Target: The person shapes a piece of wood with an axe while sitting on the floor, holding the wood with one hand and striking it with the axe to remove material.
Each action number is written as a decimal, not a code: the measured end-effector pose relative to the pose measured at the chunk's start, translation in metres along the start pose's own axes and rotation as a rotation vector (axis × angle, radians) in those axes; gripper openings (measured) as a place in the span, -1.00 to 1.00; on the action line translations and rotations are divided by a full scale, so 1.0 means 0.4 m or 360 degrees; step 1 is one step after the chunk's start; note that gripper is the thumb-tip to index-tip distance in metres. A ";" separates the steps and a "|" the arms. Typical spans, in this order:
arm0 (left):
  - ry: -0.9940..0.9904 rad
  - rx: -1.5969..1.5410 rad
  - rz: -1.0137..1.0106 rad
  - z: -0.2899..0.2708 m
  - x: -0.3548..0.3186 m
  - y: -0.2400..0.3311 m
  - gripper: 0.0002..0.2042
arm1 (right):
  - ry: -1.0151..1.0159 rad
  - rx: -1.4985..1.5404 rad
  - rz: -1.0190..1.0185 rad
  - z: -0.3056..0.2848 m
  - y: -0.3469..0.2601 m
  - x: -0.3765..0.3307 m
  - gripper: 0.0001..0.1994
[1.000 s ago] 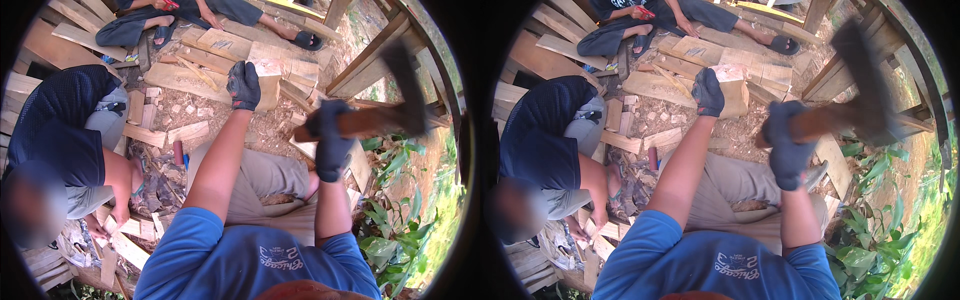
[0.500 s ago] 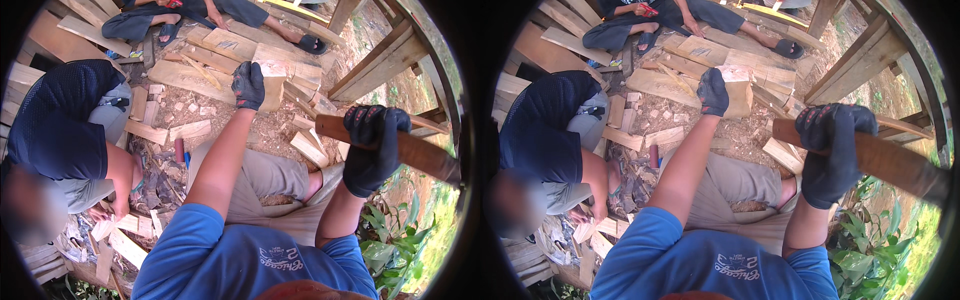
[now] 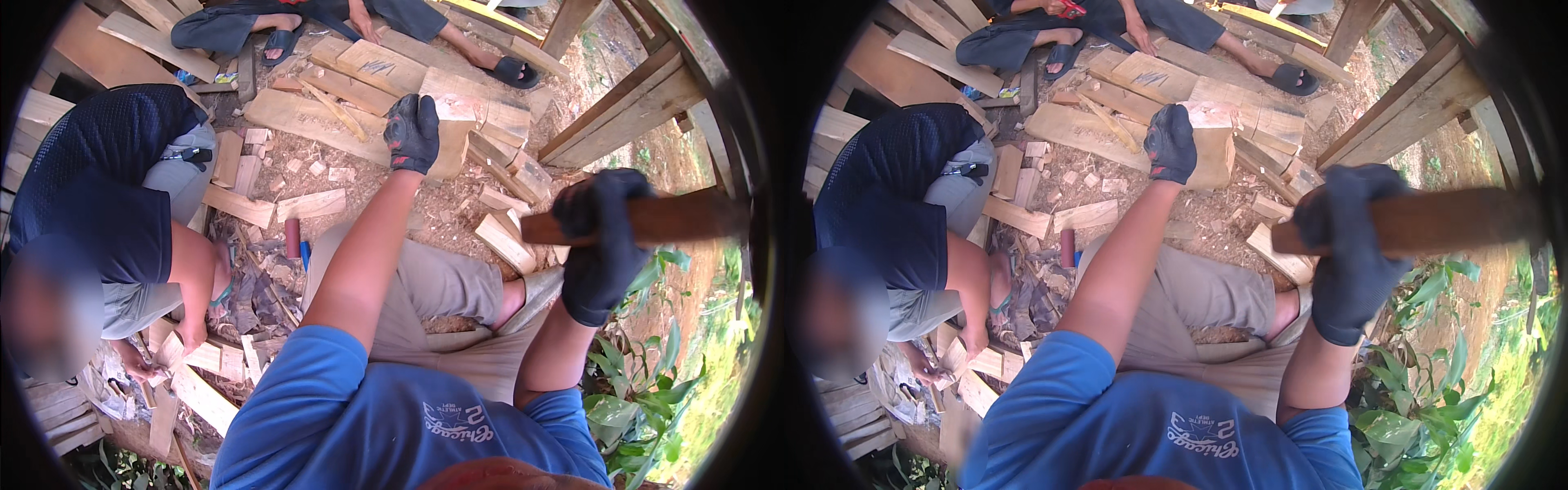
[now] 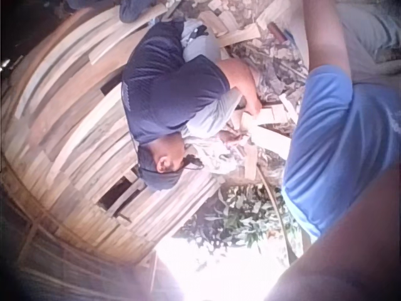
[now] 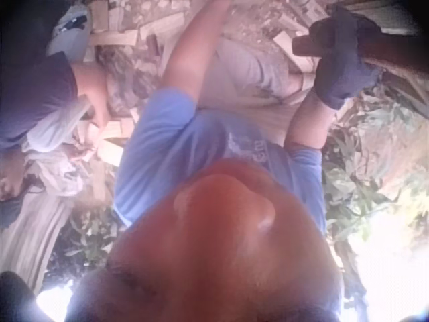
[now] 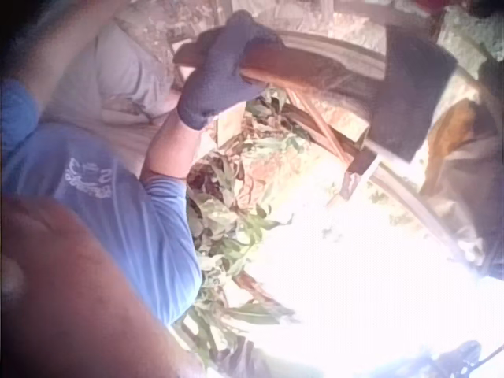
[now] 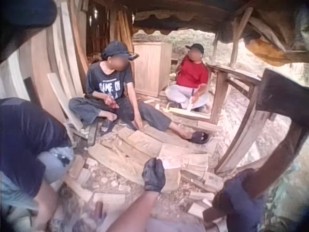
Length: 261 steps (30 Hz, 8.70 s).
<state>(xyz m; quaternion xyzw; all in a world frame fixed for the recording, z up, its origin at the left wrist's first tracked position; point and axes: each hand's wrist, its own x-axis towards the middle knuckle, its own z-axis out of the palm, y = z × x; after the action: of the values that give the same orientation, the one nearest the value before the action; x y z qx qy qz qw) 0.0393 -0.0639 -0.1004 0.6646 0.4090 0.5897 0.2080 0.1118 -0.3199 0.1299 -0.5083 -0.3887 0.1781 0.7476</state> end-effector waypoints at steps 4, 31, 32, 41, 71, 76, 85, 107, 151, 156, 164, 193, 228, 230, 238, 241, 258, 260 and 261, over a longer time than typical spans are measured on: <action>0.0009 0.0032 0.0031 0.003 -0.002 0.000 -0.51 | 0.0012 0.0046 -0.0252 -0.027 0.112 0.016 -0.90; 0.0003 0.0053 -0.0085 -0.005 -0.003 0.010 -0.51 | -0.0257 -0.0584 0.1028 -0.043 0.296 -0.028 -0.80; -0.0116 0.0090 -0.0124 -0.013 0.006 0.015 -0.54 | -0.0225 -0.0428 0.0943 -0.050 0.247 -0.024 -0.81; -0.0045 0.0020 0.0012 -0.001 0.000 0.006 -0.49 | -0.0220 0.0298 -0.0139 -0.075 0.074 0.012 -0.91; -0.0066 0.0078 -0.0119 0.013 -0.010 -0.009 -0.49 | 0.0150 -0.0166 0.1338 -0.125 0.449 -0.136 -0.81; -0.0034 0.0141 -0.0005 0.021 -0.008 -0.043 -0.48 | 0.0099 0.0198 0.0595 -0.123 0.186 -0.047 -0.83; -0.0059 0.0134 -0.0022 0.010 -0.001 -0.022 -0.52 | 0.0140 -0.0220 0.0682 -0.004 0.306 -0.092 -0.81; -0.0115 0.0203 -0.0046 0.016 0.002 -0.002 -0.56 | -0.0125 -0.0670 0.0933 -0.032 0.359 -0.124 -0.72; -0.0104 0.0074 -0.0048 0.002 -0.002 0.003 -0.57 | -0.0385 -0.0855 0.1185 -0.034 0.360 -0.062 -0.57; -0.0182 0.0220 -0.0069 -0.005 -0.009 0.014 -0.44 | -0.0223 -0.0738 0.0698 -0.048 0.175 -0.051 -0.71; -0.0117 0.0043 -0.0108 0.014 -0.012 0.018 -0.41 | 0.0019 -0.0377 0.0364 -0.023 0.183 -0.015 -0.66; -0.0306 0.0341 -0.0072 -0.018 -0.004 0.006 -0.56 | -0.0078 -0.0147 0.0908 -0.044 0.146 -0.025 -0.79; -0.0185 0.0244 -0.0134 0.006 0.007 0.008 -0.41 | -0.0317 -0.0324 0.1275 -0.036 0.296 -0.035 -0.80; -0.0209 0.0225 -0.0161 0.007 -0.009 0.012 -0.42 | -0.0180 -0.0275 0.1130 -0.035 0.235 -0.059 -0.83; -0.0160 0.0189 -0.0188 0.005 -0.018 0.015 -0.42 | -0.0124 0.0319 -0.0122 -0.062 -0.017 -0.005 -0.86; -0.0179 0.0163 -0.0246 0.013 -0.017 0.023 -0.43 | -0.0054 -0.0088 -0.0164 -0.086 0.158 -0.035 -0.90; -0.0191 0.0212 -0.0103 -0.003 -0.018 0.020 -0.48 | -0.0088 0.0296 -0.0042 -0.081 0.050 -0.001 -0.88; -0.0213 0.0184 -0.0173 0.008 -0.020 0.037 -0.49 | 0.0047 -0.0008 -0.0094 -0.082 0.173 -0.032 -0.84; -0.0228 0.0171 -0.0204 0.011 -0.019 0.045 -0.49 | 0.0061 -0.0075 0.0190 -0.076 0.242 -0.058 -0.86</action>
<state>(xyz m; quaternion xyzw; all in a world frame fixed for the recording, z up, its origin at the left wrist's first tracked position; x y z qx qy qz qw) 0.0491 -0.0792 -0.0924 0.6878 0.4657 0.5034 0.2381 0.1328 -0.3137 0.0281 -0.5513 -0.3475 0.2034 0.7307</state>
